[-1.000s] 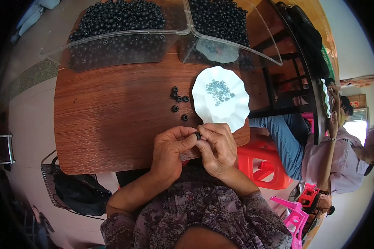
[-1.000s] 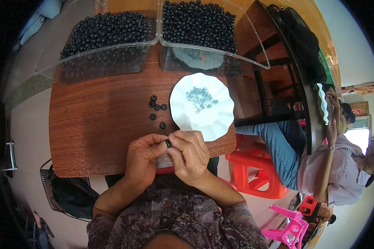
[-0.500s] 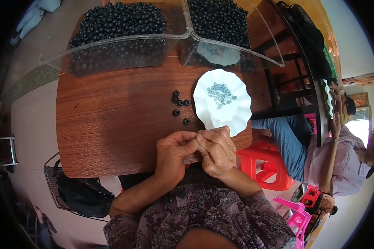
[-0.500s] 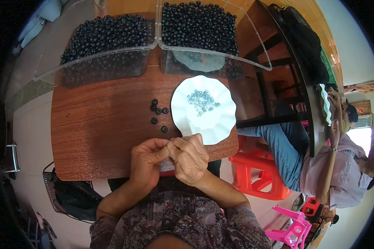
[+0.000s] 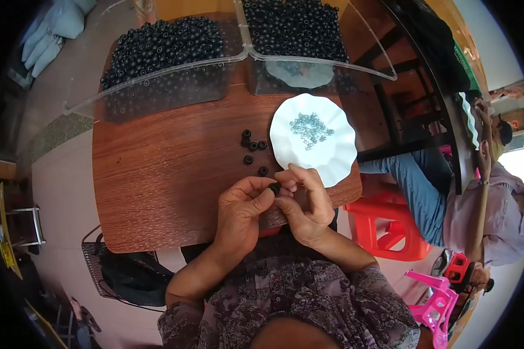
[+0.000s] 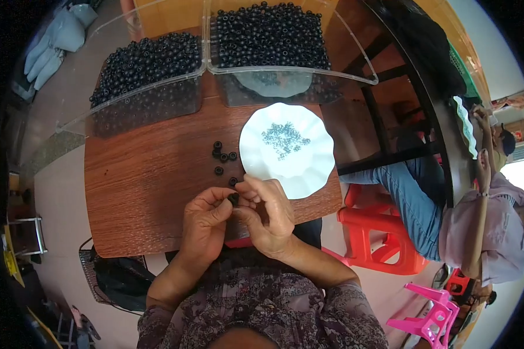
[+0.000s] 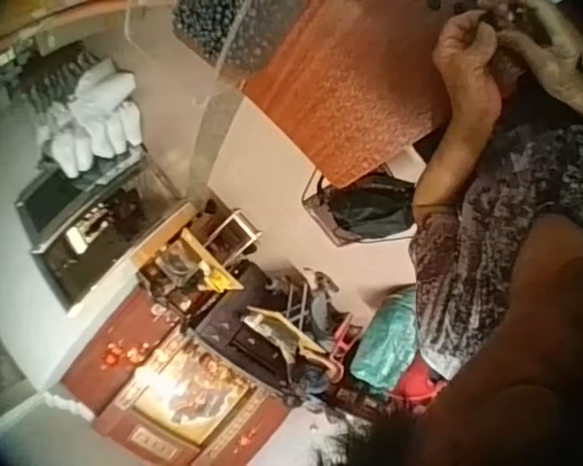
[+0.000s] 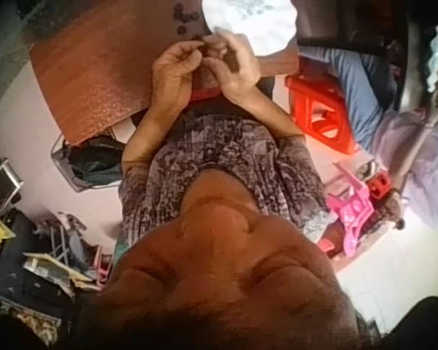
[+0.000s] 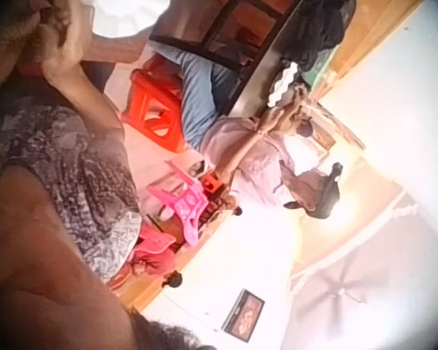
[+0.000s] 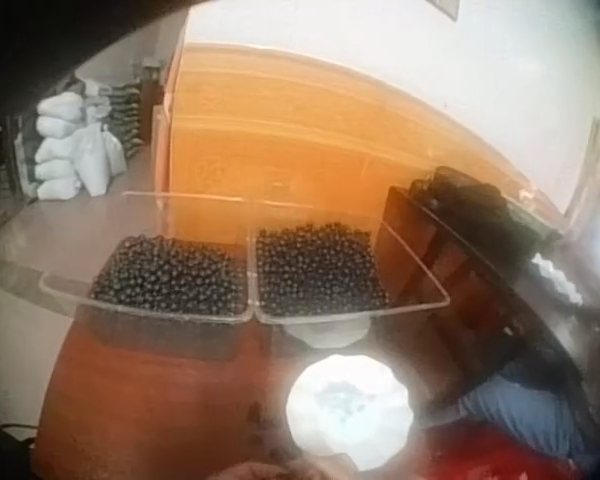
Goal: Assembling small metal parts into black plastic ring components at a workbench.
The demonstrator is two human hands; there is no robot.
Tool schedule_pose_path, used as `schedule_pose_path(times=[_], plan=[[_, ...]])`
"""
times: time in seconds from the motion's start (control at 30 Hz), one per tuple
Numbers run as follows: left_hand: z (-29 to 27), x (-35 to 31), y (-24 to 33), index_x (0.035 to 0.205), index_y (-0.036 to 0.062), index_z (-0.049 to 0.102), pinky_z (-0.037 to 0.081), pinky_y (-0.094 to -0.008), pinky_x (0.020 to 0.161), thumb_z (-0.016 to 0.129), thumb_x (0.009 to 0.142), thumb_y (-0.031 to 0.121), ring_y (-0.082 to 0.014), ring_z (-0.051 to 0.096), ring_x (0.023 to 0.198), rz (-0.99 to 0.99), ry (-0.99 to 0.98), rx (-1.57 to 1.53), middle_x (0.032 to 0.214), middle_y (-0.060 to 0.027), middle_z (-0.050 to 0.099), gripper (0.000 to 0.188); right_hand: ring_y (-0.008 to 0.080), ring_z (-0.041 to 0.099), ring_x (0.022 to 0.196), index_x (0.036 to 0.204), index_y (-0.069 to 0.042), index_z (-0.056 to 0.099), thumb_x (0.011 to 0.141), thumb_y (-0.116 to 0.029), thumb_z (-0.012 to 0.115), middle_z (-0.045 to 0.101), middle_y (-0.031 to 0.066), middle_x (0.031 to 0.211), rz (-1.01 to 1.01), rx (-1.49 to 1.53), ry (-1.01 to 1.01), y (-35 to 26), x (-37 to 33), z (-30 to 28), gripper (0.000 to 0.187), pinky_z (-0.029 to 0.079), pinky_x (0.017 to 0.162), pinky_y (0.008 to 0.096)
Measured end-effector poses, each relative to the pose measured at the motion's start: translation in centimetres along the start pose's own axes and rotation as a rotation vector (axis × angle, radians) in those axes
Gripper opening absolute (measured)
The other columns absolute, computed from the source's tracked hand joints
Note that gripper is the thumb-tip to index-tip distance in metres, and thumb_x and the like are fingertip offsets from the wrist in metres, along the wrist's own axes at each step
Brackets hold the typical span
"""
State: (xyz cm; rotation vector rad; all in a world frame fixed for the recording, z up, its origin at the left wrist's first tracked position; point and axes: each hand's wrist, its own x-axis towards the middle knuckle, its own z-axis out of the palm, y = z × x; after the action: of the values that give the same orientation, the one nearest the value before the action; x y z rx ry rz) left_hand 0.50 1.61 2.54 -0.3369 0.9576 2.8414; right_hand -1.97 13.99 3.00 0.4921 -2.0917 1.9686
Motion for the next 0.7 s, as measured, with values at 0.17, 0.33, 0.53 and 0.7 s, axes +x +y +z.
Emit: schedule_pose_path(times=[0.17,0.33,0.53,0.7], plan=[[-0.4,-0.4,-0.3,0.102,-0.0039,0.059,0.043,-0.0248,0.084,0.059,0.087,0.009,-0.012,0.058,0.089,0.0,-0.038,0.027,0.098,-0.0078,0.063,0.02,0.0255,0.057,0.077,0.094,0.007,0.06,0.06,0.01,0.07,0.06,0.0166,0.093,-0.392,-0.373,-0.164,-0.3,1.4,-1.3,0.035,0.047,0.063,0.0304],[0.5,-0.8,0.0,0.1,-0.0049,0.062,0.044,-0.0228,0.08,0.059,0.087,0.007,-0.0098,0.057,0.085,0.037,0.034,0.102,0.095,-0.0066,0.064,0.017,0.0246,0.057,0.078,0.096,0.005,0.06,0.065,0.01,0.068,0.062,0.0174,0.094,-0.343,-0.317,-0.191,0.3,1.1,-1.6,0.032,0.047,0.065,0.0302],[0.1,-0.7,-1.0,0.094,-0.005,0.064,0.043,-0.0205,0.075,0.061,0.086,0.005,-0.0079,0.056,0.079,0.14,0.107,0.186,0.088,-0.0057,0.065,0.013,0.026,0.057,0.075,0.088,0.007,0.061,0.06,0.008,0.07,0.062,0.0163,0.089,-0.285,-0.238,-0.134,1.1,0.8,-1.0,0.03,0.047,0.063,0.0308],[0.0,-0.3,-1.3,0.093,-0.0049,0.064,0.044,-0.0198,0.073,0.062,0.085,0.005,-0.007,0.056,0.077,0.135,0.133,0.17,0.086,-0.0047,0.065,0.013,0.0257,0.057,0.072,0.085,0.007,0.061,0.059,0.01,0.069,0.062,0.0158,0.085,-0.286,-0.226,-0.157,1.6,0.8,-1.1,0.027,0.047,0.061,0.0312]])
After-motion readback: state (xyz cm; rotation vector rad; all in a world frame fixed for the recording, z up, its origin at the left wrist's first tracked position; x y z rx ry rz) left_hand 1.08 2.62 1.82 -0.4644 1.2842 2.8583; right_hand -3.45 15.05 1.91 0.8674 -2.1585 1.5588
